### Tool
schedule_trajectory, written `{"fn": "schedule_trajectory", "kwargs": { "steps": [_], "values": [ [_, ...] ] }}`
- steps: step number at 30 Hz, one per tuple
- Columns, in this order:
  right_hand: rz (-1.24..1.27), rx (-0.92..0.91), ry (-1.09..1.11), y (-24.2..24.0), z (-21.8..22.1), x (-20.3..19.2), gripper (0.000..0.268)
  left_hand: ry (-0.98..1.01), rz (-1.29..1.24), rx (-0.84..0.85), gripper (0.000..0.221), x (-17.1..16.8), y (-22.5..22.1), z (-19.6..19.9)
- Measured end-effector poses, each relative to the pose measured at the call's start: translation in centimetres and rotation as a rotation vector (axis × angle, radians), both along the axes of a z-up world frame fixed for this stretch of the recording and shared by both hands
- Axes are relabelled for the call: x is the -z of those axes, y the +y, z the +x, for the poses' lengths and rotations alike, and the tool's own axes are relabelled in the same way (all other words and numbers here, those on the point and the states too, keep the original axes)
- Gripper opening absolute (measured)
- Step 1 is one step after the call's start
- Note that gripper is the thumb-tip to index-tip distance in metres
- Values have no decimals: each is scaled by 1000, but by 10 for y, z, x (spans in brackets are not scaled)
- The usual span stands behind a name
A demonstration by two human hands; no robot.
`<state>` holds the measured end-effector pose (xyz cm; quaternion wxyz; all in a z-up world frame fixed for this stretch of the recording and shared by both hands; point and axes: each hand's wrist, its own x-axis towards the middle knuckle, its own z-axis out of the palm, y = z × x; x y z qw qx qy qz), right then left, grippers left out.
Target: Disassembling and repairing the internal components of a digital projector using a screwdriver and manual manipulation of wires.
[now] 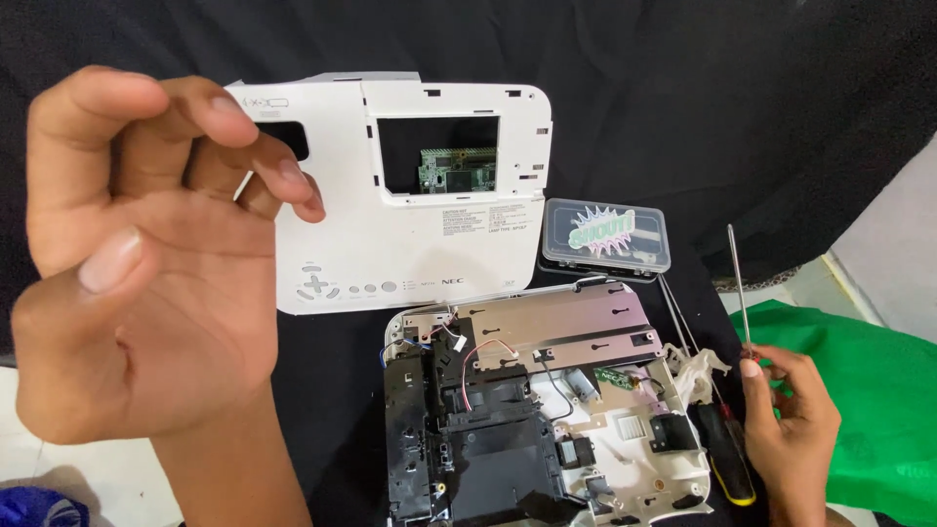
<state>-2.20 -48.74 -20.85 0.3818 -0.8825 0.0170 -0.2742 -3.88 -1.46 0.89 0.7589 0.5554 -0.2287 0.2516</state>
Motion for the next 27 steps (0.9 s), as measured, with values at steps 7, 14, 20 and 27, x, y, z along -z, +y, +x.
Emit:
{"fn": "schedule_trajectory", "kwargs": {
  "steps": [7,14,20,27],
  "values": [
    [-28,-12,-24,-1,1,1,15,-10,-20,18,60,1,-2,3],
    [39,12,-30,-5,1,8,18,-59,8,-17,48,-2,-10,6],
    [116,-170,-250,9,2,-21,18,-69,-106,-89,48,-10,-9,-2],
    [-102,-469,-144,133,6,-155,27,42,693,-330,19,-22,11,-2]
  ]
}}
